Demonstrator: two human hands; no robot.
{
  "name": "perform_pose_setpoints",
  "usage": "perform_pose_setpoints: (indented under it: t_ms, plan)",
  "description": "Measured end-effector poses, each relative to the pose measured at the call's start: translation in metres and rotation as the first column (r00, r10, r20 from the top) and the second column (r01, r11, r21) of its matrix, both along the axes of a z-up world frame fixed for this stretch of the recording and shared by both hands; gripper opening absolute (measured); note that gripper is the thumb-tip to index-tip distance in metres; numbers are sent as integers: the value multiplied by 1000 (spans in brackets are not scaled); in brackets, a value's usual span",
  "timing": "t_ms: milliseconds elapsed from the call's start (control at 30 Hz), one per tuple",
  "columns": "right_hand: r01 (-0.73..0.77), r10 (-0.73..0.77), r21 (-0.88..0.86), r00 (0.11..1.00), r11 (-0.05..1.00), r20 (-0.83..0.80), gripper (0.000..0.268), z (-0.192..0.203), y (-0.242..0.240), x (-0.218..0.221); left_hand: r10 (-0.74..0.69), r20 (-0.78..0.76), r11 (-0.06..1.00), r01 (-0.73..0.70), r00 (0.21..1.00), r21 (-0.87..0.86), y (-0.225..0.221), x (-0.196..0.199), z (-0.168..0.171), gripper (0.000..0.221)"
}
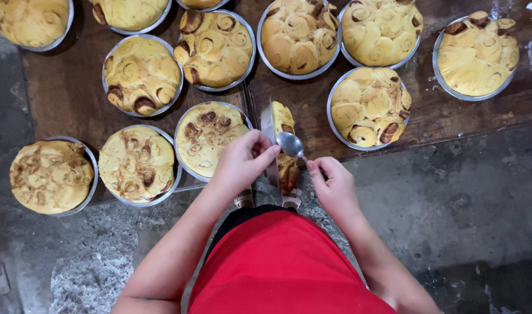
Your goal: The person uses a spoon to loosen and remove several round loaves of bread from individual metal baking tins on a wooden table.
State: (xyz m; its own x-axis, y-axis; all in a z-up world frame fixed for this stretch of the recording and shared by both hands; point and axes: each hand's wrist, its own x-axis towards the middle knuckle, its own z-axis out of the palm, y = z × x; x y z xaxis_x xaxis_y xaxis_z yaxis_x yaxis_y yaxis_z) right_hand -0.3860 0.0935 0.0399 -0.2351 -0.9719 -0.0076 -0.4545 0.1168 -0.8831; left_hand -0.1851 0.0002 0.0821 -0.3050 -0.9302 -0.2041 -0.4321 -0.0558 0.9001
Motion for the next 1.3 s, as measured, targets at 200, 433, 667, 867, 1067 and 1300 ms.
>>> perform_pose_setpoints:
  t_ms: [200, 433, 667, 867, 1067, 1300]
  plan:
    - [-53, 52, -4, 987, 999, -154, 19, 12, 10, 4, -40, 199, 984, 72, 979, -160, 7, -12, 11, 24]
    - [-81, 45, -124, 963, 989, -267, 17, 13, -4, 2, 39, 165, 990, -15, 985, -141, 4, -18, 8, 22]
    - [-34, 31, -18, 984, 999, -174, 18, 12, 13, 14, 37, 117, 958, -2, 992, -288, -6, -21, 4, 22]
    - [-54, 30, -102, 975, 993, -221, 19, 3, 5, 11, -56, 351, 936, 172, 935, -308, 15, -24, 8, 25]
    - [-15, -13, -100, 964, 995, -267, 18, 13, 1, 8, 13, 271, 941, 80, 963, -329, 6, -31, 5, 23]
    - [48, -84, -154, 969, 987, -234, 15, 18, 15, 9, 47, 262, 978, 10, 964, -210, -9, -37, 5, 27]
